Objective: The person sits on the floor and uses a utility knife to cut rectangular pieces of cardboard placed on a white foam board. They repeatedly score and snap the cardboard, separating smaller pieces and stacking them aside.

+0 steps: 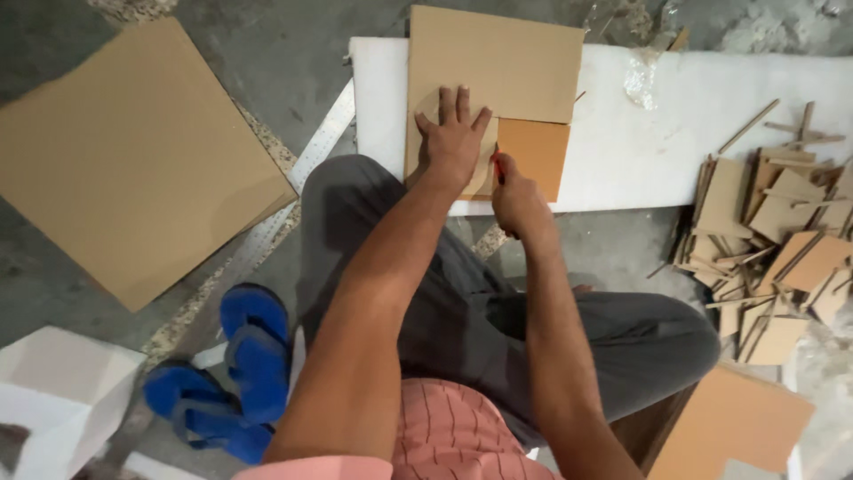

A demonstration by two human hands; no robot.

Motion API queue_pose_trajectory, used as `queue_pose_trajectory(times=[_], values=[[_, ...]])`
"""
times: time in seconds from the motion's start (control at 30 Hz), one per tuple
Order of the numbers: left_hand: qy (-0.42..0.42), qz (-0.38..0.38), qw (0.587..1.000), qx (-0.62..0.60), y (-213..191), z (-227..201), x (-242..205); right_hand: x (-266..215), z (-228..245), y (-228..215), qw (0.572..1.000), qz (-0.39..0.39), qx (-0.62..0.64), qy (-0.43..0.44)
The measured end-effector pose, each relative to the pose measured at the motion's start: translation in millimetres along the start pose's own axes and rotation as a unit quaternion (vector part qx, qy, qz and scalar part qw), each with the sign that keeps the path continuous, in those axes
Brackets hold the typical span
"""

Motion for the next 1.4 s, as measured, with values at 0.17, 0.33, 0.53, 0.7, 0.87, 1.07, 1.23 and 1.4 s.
queue_pose_trajectory(times=[0.17, 0.33, 0.53, 0.7, 0.87, 1.07, 1.23, 1.4], values=[[0.004, -0.010, 1.000, -0.013, -5.8, 2.7, -1.7, -8.1, -15.2, 13.1, 0.995, -0.054, -0.033, -0.080], [0.004, -0.015, 1.000, -0.017, -2.4, 0.4, -4.0, -20.2, -70.2, 50.5, 0.999, -0.003, -0.034, -0.011], [0.008, -0.008, 1.000, -0.003, -6.0, 2.2, -4.8, -30.9, -81.7, 64.3, 0.990, -0.070, -0.076, -0.097], [0.009, -0.010, 1.000, -0.006, -6.6, 0.4, -8.6, -41.7, -87.8, 75.8, 0.995, -0.035, -0.060, -0.076], [0.005, -0.112, 0.994, 0.005, -28.6, 2.9, -16.4, -45.1, -88.2, 82.7, 0.998, -0.002, -0.058, -0.013], [0.017, -0.011, 1.000, 0.018, -27.1, 3.9, -23.8, -47.1, -91.3, 84.0, 0.997, -0.038, -0.063, -0.028], [0.026, -0.016, 0.999, 0.014, -30.0, 1.2, -28.9, -53.6, -100.3, 92.8, 0.997, -0.017, -0.072, -0.007], [0.030, 0.001, 0.999, 0.016, -27.3, 3.6, -24.4, -81.3, -104.5, 89.2, 0.997, -0.015, -0.076, -0.001]])
Point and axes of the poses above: each hand's wrist, its own x-axis towards the middle knuckle, its own y-axis out of the palm, z = x × y, the point moved 9 cm from there along x, towards the middle knuckle, and after that the axes turned 5 degrees about -y, right-handed, at the moved point
